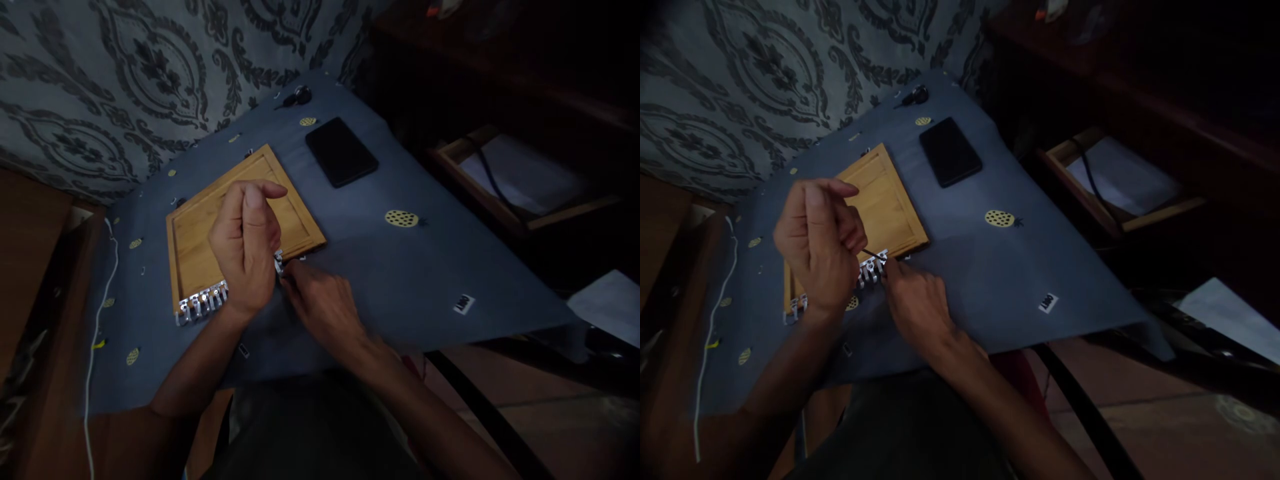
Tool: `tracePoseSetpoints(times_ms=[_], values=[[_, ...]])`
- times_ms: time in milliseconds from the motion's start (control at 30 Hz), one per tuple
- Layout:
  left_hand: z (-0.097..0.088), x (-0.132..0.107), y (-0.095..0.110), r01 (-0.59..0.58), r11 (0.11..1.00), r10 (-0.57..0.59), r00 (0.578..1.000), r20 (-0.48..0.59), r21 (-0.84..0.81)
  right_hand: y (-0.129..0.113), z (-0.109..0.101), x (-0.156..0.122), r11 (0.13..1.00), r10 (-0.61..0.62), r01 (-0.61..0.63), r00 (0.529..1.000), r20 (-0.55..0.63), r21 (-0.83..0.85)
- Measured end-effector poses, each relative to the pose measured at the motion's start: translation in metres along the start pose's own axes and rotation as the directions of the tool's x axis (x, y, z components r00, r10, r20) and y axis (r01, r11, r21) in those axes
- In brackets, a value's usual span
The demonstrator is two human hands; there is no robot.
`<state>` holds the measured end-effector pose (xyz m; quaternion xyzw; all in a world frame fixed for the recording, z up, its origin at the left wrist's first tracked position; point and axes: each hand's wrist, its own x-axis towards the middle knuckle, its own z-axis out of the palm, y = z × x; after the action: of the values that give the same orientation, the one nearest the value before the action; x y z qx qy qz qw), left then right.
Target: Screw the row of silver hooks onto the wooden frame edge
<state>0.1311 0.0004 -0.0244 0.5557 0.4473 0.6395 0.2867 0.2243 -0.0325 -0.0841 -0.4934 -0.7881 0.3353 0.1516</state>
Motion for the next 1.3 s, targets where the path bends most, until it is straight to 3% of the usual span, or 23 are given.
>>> tracePoseSetpoints(times_ms=[133,400,567,733,1300], values=[[0.000,0.004,-0.004,-0.029,0.997,0.029,1.000,0.002,-0.070,-0.001,-0.001,0.000,1.000,0.015,-0.015,1.000,0.008,0.009],[-0.009,0.013,-0.007,0.027,0.991,-0.024,0.999,0.022,-0.134,-0.003,-0.002,0.001,0.998,0.055,-0.055,0.998,0.030,-0.013],[-0.009,0.011,-0.010,-0.044,0.988,0.040,0.999,-0.028,-0.150,-0.003,-0.002,0.000,0.999,0.054,-0.054,0.998,0.041,-0.006],[-0.008,0.005,-0.007,-0.018,0.984,0.012,0.999,-0.036,-0.179,-0.002,-0.001,0.000,0.999,0.050,-0.049,0.998,0.024,-0.012],[-0.017,0.012,-0.008,0.019,0.976,0.039,0.966,0.255,-0.219,-0.002,0.001,0.001,0.999,0.042,-0.042,0.999,-0.005,-0.008]])
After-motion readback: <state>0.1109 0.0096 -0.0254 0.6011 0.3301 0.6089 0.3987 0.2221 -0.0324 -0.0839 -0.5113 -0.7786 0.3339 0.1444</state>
